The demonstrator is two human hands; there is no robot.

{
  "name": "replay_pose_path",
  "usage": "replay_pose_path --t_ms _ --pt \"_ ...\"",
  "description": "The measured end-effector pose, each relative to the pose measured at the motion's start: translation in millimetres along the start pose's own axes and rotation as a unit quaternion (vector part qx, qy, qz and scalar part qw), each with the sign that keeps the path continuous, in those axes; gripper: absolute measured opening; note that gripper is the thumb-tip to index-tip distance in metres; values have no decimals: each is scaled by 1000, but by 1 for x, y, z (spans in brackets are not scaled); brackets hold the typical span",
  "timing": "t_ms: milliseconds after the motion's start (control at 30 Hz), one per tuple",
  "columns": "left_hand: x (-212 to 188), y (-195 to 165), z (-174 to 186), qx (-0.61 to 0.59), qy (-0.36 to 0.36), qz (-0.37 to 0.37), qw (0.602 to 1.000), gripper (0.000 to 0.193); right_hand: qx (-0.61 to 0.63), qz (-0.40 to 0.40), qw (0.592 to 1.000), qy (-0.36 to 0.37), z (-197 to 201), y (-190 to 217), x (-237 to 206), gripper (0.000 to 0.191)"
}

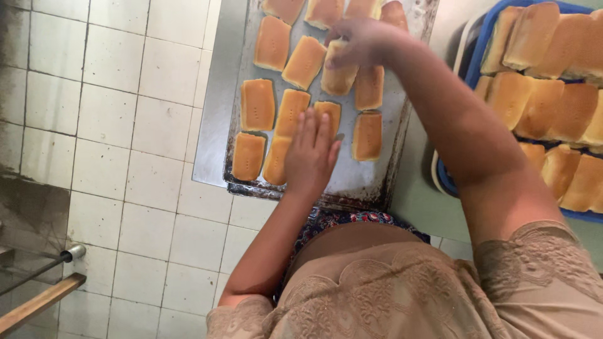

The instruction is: The person transfers baked bread rolls one at a time from a metal baking tray to a blue plastic tray, arranging them in neat rows. They occasionally turn or reposition rolls to fit them together, and at one point carry a tray of rolls to a rack before continuing to fill the blue tray.

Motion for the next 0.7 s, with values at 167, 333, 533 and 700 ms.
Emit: replay_pose_path --t_ms 167,333,533,700 --pt "-19 45 44 23 -35 78 996 61 -278 113 939 -170 -11 72 -8 31" --pt "-34 64 44 -11 -51 100 994 66 -187 263 946 -33 -90 142 -5 29" --pt "-39 65 38 -32 -69 100 992 73 -225 256 939 49 -83 152 -6 49" --pt "-31 70 47 -38 -67 139 987 96 -155 173 958 169 -81 159 -14 55"
Point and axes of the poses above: each hand's wrist, its own x-axis towards the middle knuckle, its own z-axis out of the back of the hand, y = z × x, the point moved 10 cm from there along x, towards the middle knuckle, and after that the axes turned 10 degrees about z, right-handed, at the moved point
